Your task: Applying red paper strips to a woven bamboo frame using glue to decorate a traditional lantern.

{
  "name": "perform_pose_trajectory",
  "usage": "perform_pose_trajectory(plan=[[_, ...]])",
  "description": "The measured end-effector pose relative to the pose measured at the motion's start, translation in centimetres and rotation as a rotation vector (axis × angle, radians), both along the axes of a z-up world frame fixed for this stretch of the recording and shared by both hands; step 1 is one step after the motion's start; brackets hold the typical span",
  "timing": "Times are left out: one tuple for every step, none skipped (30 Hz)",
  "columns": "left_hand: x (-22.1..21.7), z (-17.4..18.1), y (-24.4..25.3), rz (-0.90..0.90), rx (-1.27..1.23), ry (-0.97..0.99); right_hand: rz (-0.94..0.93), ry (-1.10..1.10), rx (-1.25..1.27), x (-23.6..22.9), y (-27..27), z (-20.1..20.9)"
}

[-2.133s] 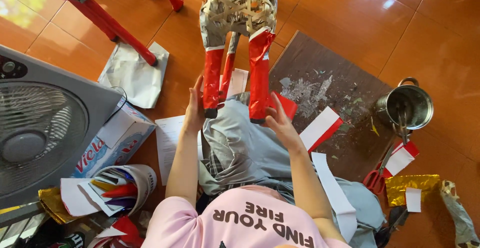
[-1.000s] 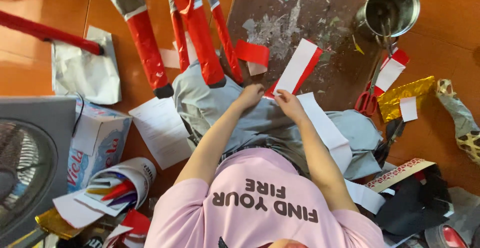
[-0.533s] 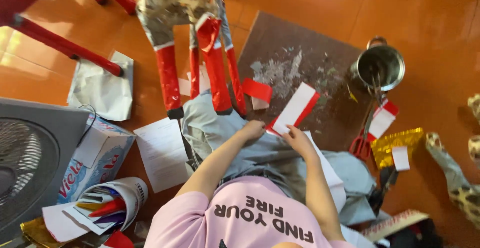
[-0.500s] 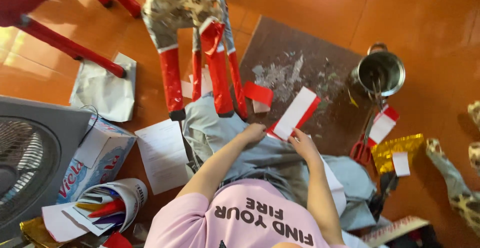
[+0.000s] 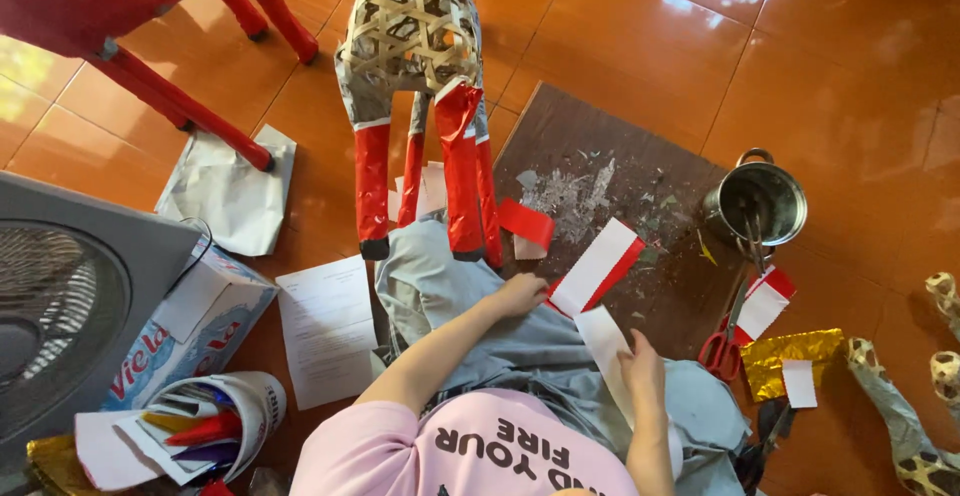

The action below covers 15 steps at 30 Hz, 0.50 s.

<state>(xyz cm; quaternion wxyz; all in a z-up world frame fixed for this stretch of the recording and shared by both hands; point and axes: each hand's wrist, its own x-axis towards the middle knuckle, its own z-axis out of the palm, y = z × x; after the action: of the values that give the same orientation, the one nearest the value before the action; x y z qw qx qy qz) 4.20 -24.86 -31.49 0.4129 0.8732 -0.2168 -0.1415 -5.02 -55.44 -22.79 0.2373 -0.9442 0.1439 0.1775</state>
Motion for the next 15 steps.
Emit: perform_pose_trajectory(plan=[[0.1, 0.5, -0.1, 0.000, 0.002, 0.011, 0.000, 0.011, 0.002, 0.6, 1.1, 0.9], [0.1, 1.0, -0.3, -0.010, -0.040, 0.016, 0.020, -0.029, 0.108, 1.2, 2.2, 1.8], [0.4, 1.5, -0.5, -0.020, -0.082, 0.019, 0.039, -0.071, 0.213, 2.0, 3.2, 2.6], [0.2, 3.0, -0.5, -0.020, -0.081, 0.028, 0.037, -0.063, 0.215, 2.7, 4.6, 3.3], [0.1, 4.4, -0.6, -0.018, -0.243, 0.297, 0.069, -0.079, 0.366, 3.5, 5.8, 4.1], [0.0, 5.9, -0.7, -0.013, -0.404, 0.566, 0.100, -0.096, 0.518, 4.2, 7.1, 4.8], [-0.2, 6.8, -0.4, -0.011, -0.407, 0.579, 0.097, -0.084, 0.516, 4.5, 8.3, 5.6], [-0.4, 7.6, -0.1, -0.019, -0.535, 0.642, 0.074, -0.072, 0.613, 4.8, 9.4, 6.3], [-0.2, 8.5, 0.1, -0.028, -0.665, 0.700, 0.051, -0.066, 0.709, 5.4, 10.6, 7.1], [-0.4, 7.7, 0.5, -0.027, -0.667, 0.707, 0.048, -0.058, 0.707, 5.3, 11.0, 7.7], [-0.3, 7.0, 0.9, -0.002, -0.742, 0.673, 0.051, -0.017, 0.709, 5.6, 11.4, 8.2], [-0.2, 6.4, 1.4, 0.024, -0.816, 0.637, 0.053, 0.024, 0.712, 5.8, 11.9, 8.8], [-0.2, 4.7, 1.9, 0.021, -0.813, 0.636, 0.052, 0.021, 0.714, 5.8, 11.7, 8.7], [-0.3, 3.0, 2.4, 0.095, -0.784, 0.583, 0.033, 0.054, 0.756, 5.8, 11.5, 8.7], [-0.4, 1.3, 2.7, 0.168, -0.755, 0.533, 0.014, 0.090, 0.797, 5.7, 11.2, 8.7]])
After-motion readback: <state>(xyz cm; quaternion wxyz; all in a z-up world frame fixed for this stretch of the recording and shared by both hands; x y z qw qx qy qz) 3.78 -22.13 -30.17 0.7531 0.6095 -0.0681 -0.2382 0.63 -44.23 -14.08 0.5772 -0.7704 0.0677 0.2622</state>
